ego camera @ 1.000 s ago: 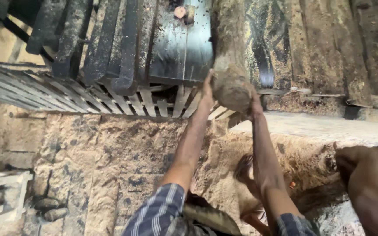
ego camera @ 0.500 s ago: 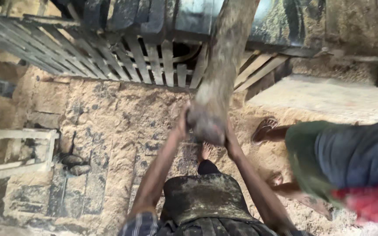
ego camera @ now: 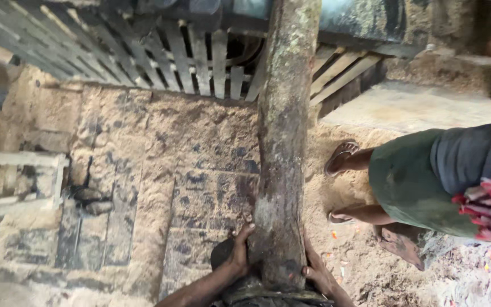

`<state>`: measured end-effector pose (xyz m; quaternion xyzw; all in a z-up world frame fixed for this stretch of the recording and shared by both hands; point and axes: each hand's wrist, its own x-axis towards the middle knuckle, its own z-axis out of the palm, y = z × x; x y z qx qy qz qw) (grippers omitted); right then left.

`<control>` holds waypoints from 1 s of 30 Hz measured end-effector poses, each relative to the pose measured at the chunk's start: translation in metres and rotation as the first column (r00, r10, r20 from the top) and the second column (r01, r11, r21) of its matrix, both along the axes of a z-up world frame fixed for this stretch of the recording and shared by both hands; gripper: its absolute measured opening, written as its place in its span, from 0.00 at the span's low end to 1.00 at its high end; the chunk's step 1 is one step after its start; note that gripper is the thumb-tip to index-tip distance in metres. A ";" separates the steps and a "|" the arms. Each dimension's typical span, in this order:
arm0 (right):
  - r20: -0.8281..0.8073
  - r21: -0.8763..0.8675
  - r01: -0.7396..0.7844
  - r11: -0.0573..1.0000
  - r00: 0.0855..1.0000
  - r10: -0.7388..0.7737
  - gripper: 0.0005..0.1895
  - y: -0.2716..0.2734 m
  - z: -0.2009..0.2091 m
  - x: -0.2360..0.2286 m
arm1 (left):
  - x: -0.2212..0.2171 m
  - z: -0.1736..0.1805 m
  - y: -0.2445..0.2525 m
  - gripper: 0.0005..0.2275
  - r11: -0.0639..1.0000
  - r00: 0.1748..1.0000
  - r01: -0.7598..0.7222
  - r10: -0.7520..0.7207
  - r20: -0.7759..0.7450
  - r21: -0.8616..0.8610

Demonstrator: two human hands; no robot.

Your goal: The person positions and guides logs through a large industrial saw, frequently turning the logs and clearing wood pieces as they are cut.

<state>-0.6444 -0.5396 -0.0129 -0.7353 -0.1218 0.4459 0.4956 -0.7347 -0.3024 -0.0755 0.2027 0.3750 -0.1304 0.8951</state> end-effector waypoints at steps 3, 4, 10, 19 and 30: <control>0.012 0.047 -0.031 0.998 0.999 0.030 0.78 0.007 0.002 0.021 | 0.021 -0.018 0.004 0.26 0.996 0.994 -0.084 0.084 0.064 0.008; -0.006 0.070 -0.028 0.997 1.000 0.028 0.77 0.009 0.003 0.030 | 0.023 -0.022 0.001 0.25 0.995 0.993 -0.103 0.103 0.064 -0.007; 0.007 0.064 -0.064 0.996 0.998 0.063 0.77 0.029 0.016 0.085 | 0.078 -0.015 0.016 0.24 0.993 0.994 -0.114 0.114 -0.005 -0.011; -0.163 0.153 -0.063 0.986 0.983 0.088 0.78 0.045 0.020 0.118 | 0.110 0.005 0.041 0.28 0.995 0.998 -0.016 0.010 -0.062 -0.100; -0.269 -0.039 -0.117 0.992 0.958 0.102 0.80 0.049 0.008 0.144 | 0.137 0.014 0.065 0.25 0.995 0.996 0.018 -0.010 -0.084 0.099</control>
